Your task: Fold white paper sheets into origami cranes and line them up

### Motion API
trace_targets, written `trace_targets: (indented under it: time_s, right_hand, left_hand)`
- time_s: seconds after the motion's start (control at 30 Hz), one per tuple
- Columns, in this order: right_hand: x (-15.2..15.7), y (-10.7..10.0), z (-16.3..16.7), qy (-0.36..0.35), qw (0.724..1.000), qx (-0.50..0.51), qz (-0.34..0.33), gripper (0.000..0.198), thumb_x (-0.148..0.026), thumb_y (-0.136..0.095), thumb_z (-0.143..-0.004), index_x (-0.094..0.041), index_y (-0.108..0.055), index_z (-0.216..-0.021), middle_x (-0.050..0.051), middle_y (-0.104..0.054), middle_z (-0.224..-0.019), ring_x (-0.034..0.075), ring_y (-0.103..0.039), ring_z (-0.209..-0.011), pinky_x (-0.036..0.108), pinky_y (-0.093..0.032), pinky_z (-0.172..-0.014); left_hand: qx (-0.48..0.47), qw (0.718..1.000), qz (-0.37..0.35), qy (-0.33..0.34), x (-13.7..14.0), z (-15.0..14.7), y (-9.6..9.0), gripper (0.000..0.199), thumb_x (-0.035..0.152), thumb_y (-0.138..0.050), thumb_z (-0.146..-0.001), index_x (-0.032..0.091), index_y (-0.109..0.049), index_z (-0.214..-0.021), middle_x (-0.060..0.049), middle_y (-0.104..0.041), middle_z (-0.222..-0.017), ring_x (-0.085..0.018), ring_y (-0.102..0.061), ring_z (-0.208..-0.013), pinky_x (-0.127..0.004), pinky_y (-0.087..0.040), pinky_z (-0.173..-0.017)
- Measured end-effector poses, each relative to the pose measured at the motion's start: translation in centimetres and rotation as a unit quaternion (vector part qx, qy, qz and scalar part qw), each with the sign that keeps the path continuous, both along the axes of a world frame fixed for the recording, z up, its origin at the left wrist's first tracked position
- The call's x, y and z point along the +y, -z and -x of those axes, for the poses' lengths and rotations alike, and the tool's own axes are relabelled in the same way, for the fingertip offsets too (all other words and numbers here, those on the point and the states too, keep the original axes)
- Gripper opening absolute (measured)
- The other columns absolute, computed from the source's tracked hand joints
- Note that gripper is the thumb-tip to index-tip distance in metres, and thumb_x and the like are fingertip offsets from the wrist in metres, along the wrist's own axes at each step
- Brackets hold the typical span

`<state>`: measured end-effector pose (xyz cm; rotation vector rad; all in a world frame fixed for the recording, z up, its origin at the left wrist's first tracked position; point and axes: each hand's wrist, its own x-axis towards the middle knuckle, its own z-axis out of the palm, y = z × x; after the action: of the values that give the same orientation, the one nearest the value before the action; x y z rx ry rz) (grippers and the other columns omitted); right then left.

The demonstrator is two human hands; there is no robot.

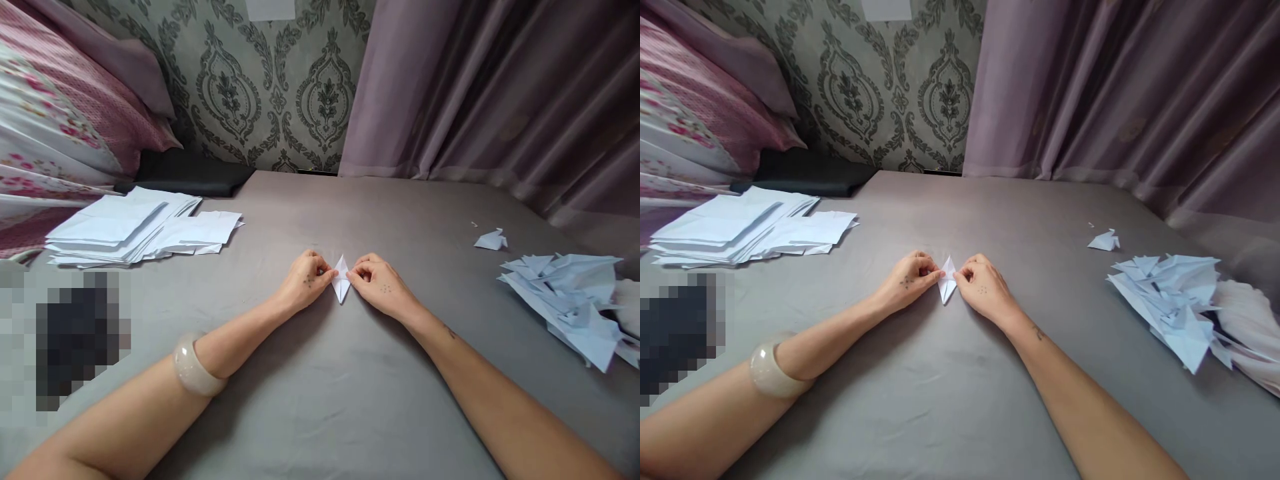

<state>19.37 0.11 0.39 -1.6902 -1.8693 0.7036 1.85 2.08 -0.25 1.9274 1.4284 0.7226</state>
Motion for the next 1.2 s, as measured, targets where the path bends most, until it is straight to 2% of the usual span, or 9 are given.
trace_targets:
  time_s: [0.43, 0.6, 0.67, 0.73, 0.8, 0.87, 0.97, 1.07, 1.2]
  right_hand:
    - [0.0, 0.0, 0.0, -0.01, 1.0, -0.021, -0.018, 0.022, -0.031, -0.054, -0.08, -0.019, -0.058, -0.063, 0.002, -0.058, -0.091, 0.012, -0.054, -0.071, 0.027, -0.041, -0.068]
    - [0.0, 0.3, -0.1, -0.015, 0.999, -0.037, -0.028, 0.019, -0.031, -0.054, -0.082, -0.019, -0.057, -0.067, 0.002, -0.056, -0.088, 0.012, -0.053, -0.069, 0.027, -0.041, -0.067]
    - [-0.1, 0.5, -0.1, -0.012, 0.998, -0.045, -0.038, 0.014, -0.029, -0.055, -0.082, -0.019, -0.057, -0.071, 0.001, -0.056, -0.087, 0.011, -0.052, -0.067, 0.027, -0.041, -0.066]
    - [-0.2, 0.6, -0.2, -0.019, 0.997, -0.047, -0.055, 0.008, -0.026, -0.055, -0.083, -0.02, -0.057, -0.078, 0.001, -0.057, -0.089, 0.011, -0.053, -0.068, 0.026, -0.041, -0.065]
    - [-0.4, 0.7, -0.2, -0.042, 0.995, -0.049, -0.076, 0.007, -0.024, -0.053, -0.085, -0.021, -0.059, -0.085, 0.001, -0.058, -0.093, 0.012, -0.055, -0.071, 0.025, -0.041, -0.066]
    - [-0.8, 0.6, -0.2, -0.074, 0.991, -0.061, -0.094, 0.013, -0.023, -0.048, -0.09, -0.023, -0.061, -0.091, 0.001, -0.06, -0.097, 0.012, -0.057, -0.077, 0.025, -0.042, -0.068]
    - [-1.5, 0.5, -0.3, -0.107, 0.982, -0.1, -0.116, 0.022, -0.022, -0.042, -0.094, -0.025, -0.063, -0.101, 0.002, -0.062, -0.101, 0.013, -0.058, -0.085, 0.025, -0.042, -0.069]
    - [-2.1, 0.1, -0.4, -0.127, 0.967, -0.168, -0.141, 0.026, -0.019, -0.041, -0.094, -0.026, -0.063, -0.106, 0.002, -0.063, -0.104, 0.015, -0.057, -0.09, 0.025, -0.042, -0.067]
    - [-2.7, -0.3, -0.6, -0.145, 0.944, -0.246, -0.166, 0.028, -0.016, -0.043, -0.093, -0.027, -0.065, -0.106, 0.001, -0.065, -0.106, 0.017, -0.056, -0.09, 0.027, -0.041, -0.063]
  left_hand:
    - [-0.005, 1.0, -0.017, 0.01, 0.3, 0.1, 0.5, 0.013, 0.025, -0.064, -0.077, 0.015, -0.06, -0.068, -0.003, -0.055, -0.082, -0.013, -0.052, -0.071, -0.028, -0.044, -0.07]
    - [0.014, 0.999, -0.043, 0.009, 0.2, 0.1, 0.4, 0.01, 0.024, -0.066, -0.076, 0.016, -0.059, -0.078, -0.002, -0.053, -0.084, -0.014, -0.051, -0.072, -0.028, -0.044, -0.069]
    - [0.021, 0.997, -0.069, 0.033, 0.2, 0.1, 0.5, 0.006, 0.021, -0.064, -0.078, 0.017, -0.06, -0.081, -0.003, -0.054, -0.086, -0.014, -0.052, -0.075, -0.028, -0.045, -0.07]
    - [0.034, 0.99, -0.113, 0.075, 0.2, 0.1, 0.6, 0.004, 0.019, -0.057, -0.083, 0.018, -0.061, -0.082, -0.004, -0.056, -0.089, -0.016, -0.053, -0.081, -0.029, -0.045, -0.074]
    - [0.06, 0.978, -0.159, 0.122, 0.1, 0.2, 0.7, 0.015, 0.017, -0.048, -0.088, 0.018, -0.063, -0.086, -0.005, -0.058, -0.091, -0.017, -0.052, -0.086, -0.03, -0.045, -0.078]
    - [0.101, 0.962, -0.189, 0.167, -0.1, 0.4, 0.6, 0.024, 0.014, -0.04, -0.09, 0.018, -0.064, -0.092, -0.006, -0.06, -0.092, -0.018, -0.052, -0.087, -0.031, -0.046, -0.078]
    - [0.178, 0.933, -0.22, 0.22, -0.6, 0.9, 0.2, 0.035, 0.006, -0.035, -0.086, 0.017, -0.064, -0.101, -0.008, -0.06, -0.097, -0.018, -0.052, -0.088, -0.03, -0.047, -0.077]
    - [0.24, 0.909, -0.238, 0.245, -1.0, 1.3, 0.0, 0.04, 0.001, -0.036, -0.081, 0.016, -0.064, -0.105, -0.009, -0.061, -0.101, -0.02, -0.053, -0.09, -0.031, -0.048, -0.077]
    - [0.261, 0.91, -0.22, 0.234, -1.3, 1.4, -0.2, 0.037, 0.002, -0.037, -0.08, 0.014, -0.065, -0.102, -0.01, -0.062, -0.104, -0.021, -0.054, -0.095, -0.032, -0.05, -0.079]
